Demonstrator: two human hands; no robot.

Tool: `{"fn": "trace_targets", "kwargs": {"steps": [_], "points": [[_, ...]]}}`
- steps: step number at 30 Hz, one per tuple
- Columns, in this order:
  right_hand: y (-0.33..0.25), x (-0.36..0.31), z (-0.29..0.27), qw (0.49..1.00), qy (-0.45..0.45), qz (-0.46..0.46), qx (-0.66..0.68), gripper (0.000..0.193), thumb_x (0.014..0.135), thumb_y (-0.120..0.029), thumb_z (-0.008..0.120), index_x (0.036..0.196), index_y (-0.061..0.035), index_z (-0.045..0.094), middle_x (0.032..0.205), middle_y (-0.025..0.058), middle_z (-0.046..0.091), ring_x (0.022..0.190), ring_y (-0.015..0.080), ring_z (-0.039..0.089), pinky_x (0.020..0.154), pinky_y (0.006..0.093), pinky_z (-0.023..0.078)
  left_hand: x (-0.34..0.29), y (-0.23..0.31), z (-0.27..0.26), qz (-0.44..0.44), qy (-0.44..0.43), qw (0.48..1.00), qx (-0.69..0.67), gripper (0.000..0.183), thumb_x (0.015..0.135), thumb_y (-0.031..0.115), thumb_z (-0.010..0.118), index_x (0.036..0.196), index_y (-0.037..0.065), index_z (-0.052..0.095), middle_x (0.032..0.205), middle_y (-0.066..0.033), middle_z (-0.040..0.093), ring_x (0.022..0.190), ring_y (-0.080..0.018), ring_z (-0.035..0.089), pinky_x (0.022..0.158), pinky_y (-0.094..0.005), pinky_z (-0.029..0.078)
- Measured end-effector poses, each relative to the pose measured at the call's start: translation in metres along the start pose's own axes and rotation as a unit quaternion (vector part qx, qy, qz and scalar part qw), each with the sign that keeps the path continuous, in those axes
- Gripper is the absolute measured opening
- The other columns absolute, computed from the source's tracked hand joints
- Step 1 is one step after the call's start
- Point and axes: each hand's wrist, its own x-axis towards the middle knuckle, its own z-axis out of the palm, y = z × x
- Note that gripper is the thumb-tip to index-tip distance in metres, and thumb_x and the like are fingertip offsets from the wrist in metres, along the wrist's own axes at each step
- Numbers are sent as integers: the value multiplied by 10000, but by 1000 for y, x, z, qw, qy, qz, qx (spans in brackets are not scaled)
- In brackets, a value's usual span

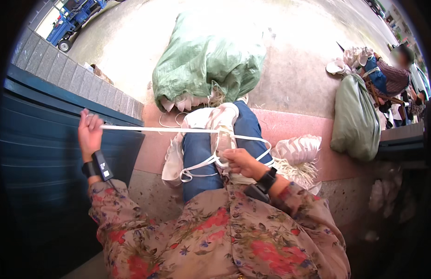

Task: The recorder is sitting down and lacing a white shoe, pulling the long white laces through the eyelets and tying them.

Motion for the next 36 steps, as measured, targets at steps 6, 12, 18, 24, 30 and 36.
{"fn": "trace_targets", "kwargs": {"steps": [6, 12, 18, 24, 30, 36], "points": [[32, 51, -11, 975, 20, 25, 219, 121, 867, -145, 473, 754, -137, 428, 560, -51, 320, 420, 62, 247, 369, 207, 178, -36, -60, 13, -53, 117, 955, 267, 152, 883, 157, 483, 961, 35, 528, 584, 74, 327, 479, -18, 291, 425, -174, 247], [41, 52, 5, 930, 55, -24, 363, 201, 872, -277, 510, 732, -157, 430, 522, -59, 301, 409, 70, 243, 376, 220, 193, -61, -192, 66, -255, -94, 888, 372, 255, 833, 117, 527, 1057, -6, 513, 773, -44, 575, 626, -83, 536, 542, -184, 409], [39, 43, 1, 938, -20, -36, 345, 238, 885, -354, 466, 770, -145, 453, 547, -57, 342, 433, 60, 264, 396, 202, 224, -66, -253, 98, -305, -158, 815, 467, 187, 793, 112, 573, 909, -30, 607, 747, -66, 619, 617, -110, 579, 535, -204, 435], [36, 37, -14, 940, -55, -18, 336, 256, 906, -347, 422, 781, -125, 444, 544, -57, 306, 436, 59, 231, 407, 202, 214, -66, -283, 93, -46, -251, 742, 619, 154, 724, 115, 612, 783, -25, 636, 707, -112, 636, 588, -149, 582, 577, -271, 458], [35, 14, -30, 950, -65, 18, 304, 238, 912, -312, 429, 778, -115, 438, 544, -74, 289, 421, 51, 213, 399, 198, 198, -65, -293, 97, 5, -289, 625, 725, 139, 711, 125, 580, 756, 0, 622, 707, -183, 596, 666, -302, 594, 603, -362, 461], [31, 12, -31, 959, -71, 23, 275, 247, 913, -320, 422, 793, -108, 457, 552, -84, 289, 426, 36, 217, 388, 190, 189, -69, -295, 99, -16, -304, 598, 742, 156, 721, 147, 558, 721, -6, 587, 707, -186, 583, 692, -349, 570, 609, -407, 449]]}}
